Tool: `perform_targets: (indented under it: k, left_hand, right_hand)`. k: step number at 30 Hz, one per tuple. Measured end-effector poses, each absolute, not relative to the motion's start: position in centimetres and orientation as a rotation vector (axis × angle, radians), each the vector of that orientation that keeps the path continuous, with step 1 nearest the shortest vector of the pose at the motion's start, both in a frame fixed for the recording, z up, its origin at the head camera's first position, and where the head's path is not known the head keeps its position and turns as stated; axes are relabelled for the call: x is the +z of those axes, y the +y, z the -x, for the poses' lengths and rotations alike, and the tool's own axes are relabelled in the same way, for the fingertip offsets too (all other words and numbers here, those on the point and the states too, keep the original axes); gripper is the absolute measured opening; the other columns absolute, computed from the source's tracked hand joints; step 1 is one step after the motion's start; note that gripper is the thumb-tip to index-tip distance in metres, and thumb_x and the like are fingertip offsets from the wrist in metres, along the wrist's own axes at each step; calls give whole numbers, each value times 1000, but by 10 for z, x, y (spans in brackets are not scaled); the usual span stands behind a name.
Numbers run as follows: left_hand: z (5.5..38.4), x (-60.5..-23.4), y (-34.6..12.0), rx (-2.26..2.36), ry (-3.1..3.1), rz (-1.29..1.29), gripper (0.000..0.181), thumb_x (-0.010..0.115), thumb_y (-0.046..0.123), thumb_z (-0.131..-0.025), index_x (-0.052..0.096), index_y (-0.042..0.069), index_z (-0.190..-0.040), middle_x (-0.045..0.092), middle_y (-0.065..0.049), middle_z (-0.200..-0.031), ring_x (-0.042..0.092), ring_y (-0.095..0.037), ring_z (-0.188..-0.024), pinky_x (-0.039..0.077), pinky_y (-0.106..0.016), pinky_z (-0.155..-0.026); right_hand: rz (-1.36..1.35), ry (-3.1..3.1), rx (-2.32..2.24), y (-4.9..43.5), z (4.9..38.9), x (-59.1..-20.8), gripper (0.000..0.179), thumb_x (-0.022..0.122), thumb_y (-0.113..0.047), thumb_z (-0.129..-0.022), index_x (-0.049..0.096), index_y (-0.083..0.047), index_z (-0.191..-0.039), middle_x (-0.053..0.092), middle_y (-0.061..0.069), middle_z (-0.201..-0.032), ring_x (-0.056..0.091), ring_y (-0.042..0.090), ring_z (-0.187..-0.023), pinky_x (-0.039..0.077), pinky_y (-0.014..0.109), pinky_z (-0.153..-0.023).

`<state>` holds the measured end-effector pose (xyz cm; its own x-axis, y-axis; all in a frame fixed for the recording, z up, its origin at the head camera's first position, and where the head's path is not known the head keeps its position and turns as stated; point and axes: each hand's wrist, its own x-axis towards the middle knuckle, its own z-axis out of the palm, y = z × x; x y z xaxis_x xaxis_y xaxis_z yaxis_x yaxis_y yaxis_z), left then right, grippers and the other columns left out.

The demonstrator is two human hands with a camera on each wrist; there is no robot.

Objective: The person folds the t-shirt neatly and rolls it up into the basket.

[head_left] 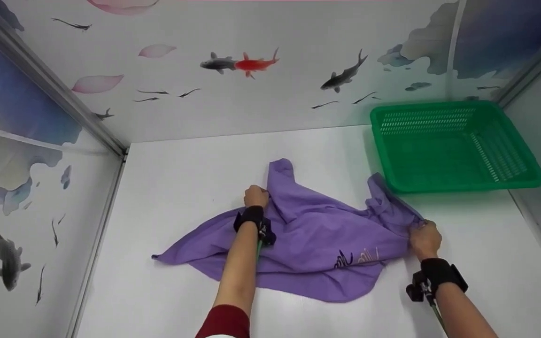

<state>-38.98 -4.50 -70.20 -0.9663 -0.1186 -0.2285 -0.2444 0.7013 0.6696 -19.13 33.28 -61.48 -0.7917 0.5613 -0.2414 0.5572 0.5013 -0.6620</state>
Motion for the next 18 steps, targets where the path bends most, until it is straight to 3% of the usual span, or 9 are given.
perform_targets:
  k: [4,7,11,12,15,18]
  left_hand:
    - [358,-633,-70,1211,2786,388,22,59,15,-91,75,0,-98,72,-13,-96,67,-29,-89,53,-38,-79]
    - [358,-636,-114,1281,2828,512,18,61,14,-90,71,0,-93,69,-14,-89,65,-28,-82,51,-38,-74]
    - [353,-642,-170,1441,2683,747,19,60,13,-91,65,-5,-96,68,-19,-91,67,-28,-78,53,-36,-72]
    - [342,-625,-177,1485,2607,800,21,58,11,-92,63,-8,-99,67,-22,-95,69,-29,-81,55,-36,-74]
    - [316,-599,-194,1449,2559,819,25,53,10,-93,60,-13,-100,67,-26,-95,70,-30,-79,55,-35,-72]
    - [300,-597,-206,1234,2681,686,31,52,14,-89,62,-14,-96,67,-27,-92,67,-34,-84,53,-40,-76]
  right_hand:
    - [903,-2694,1150,337,191,-614,31,47,-8,-96,56,20,-109,58,39,-106,53,52,-96,41,54,-83]
    - [880,-2646,1136,340,192,-612,25,45,-5,-97,53,18,-102,55,39,-97,53,50,-88,40,53,-77]
    - [937,-2597,1164,347,193,-611,24,33,-4,-99,45,17,-102,52,40,-98,51,51,-89,40,55,-78]
    - [951,-2587,1173,348,193,-611,25,30,-4,-99,43,17,-103,51,40,-98,51,50,-89,41,53,-76]
    - [963,-2581,1212,350,192,-609,28,28,-5,-100,42,18,-108,51,39,-102,51,44,-85,42,41,-68]
    - [926,-2612,1248,348,191,-607,33,28,-8,-102,41,19,-117,52,36,-105,53,27,-73,39,28,-60]
